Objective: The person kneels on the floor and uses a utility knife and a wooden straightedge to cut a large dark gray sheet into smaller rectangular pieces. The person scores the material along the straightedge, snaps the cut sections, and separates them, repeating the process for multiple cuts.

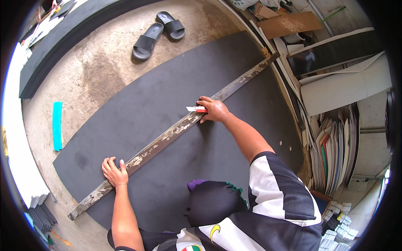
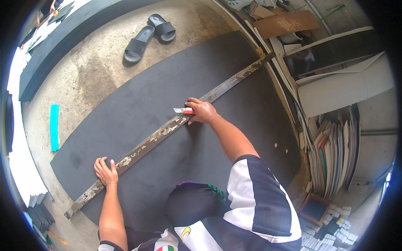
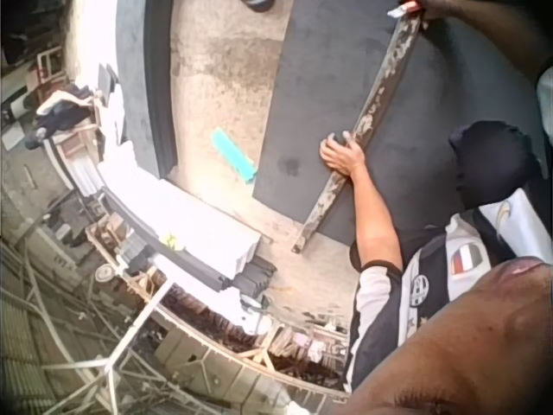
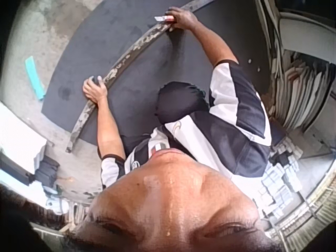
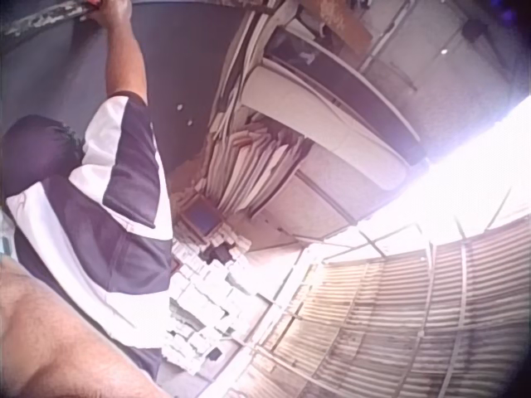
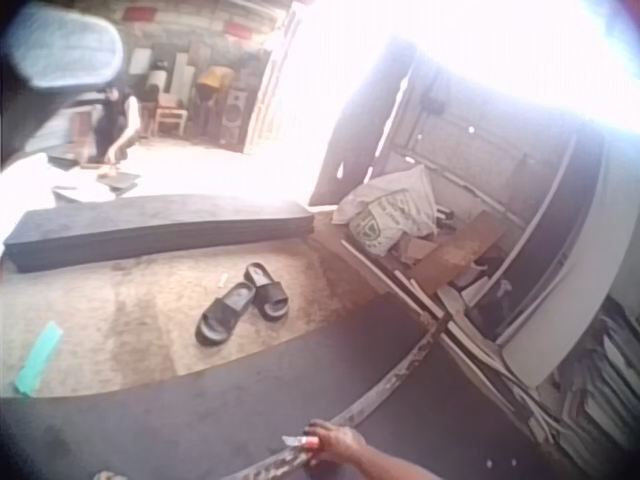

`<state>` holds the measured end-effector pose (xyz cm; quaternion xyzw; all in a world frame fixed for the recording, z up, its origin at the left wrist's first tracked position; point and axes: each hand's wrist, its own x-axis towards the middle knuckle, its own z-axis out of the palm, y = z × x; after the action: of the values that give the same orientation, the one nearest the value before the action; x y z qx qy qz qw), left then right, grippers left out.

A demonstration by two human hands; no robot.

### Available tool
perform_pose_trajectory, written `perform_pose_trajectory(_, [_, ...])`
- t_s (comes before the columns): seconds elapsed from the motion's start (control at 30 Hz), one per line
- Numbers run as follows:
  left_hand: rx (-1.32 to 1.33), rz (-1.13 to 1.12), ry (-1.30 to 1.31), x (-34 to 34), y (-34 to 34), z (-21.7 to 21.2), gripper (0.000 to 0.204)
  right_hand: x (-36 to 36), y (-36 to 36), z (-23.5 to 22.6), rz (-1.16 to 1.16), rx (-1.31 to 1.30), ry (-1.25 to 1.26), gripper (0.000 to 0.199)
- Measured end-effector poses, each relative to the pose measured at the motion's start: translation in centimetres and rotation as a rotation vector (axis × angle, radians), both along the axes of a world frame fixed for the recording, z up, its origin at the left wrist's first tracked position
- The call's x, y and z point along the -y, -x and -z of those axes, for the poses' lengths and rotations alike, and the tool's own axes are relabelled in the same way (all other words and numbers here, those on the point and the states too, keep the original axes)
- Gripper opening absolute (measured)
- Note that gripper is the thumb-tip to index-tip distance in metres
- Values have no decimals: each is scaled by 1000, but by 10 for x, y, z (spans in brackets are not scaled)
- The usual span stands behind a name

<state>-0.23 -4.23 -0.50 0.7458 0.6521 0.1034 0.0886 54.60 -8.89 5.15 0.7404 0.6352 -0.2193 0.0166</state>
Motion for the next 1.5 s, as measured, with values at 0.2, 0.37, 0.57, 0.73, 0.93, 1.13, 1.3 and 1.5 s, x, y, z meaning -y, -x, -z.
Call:
perform_pose_trajectory(0.2, [-26,-29,5,-3,-7,-4,36,2,-2,-2,172,-84,-15,104])
perform_pose_trajectory(0.37, [-44,-28,18,-4,-10,-6,35,24,-3,6,612,54,-199,117])
perform_pose_trajectory(0.57, [-45,-11,-8,-5,-12,-6,36,41,-23,4,584,84,-73,123])
perform_pose_trajectory(0.73, [-52,-5,-9,-6,-13,-6,35,42,-38,-6,601,91,-146,80])
perform_pose_trajectory(0.93, [-57,0,-11,-8,-14,-4,35,36,-44,-6,534,181,-77,77])
perform_pose_trajectory(1.13, [-22,-71,39,-15,-14,-1,31,15,-41,-11,599,184,-11,76])
perform_pose_trajectory(1.3, [-104,-182,29,-19,-28,3,26,-1,-33,-12,643,221,55,71])
perform_pose_trajectory(1.5, [-118,-144,27,-24,-35,-3,26,-14,-29,-19,721,212,123,80])
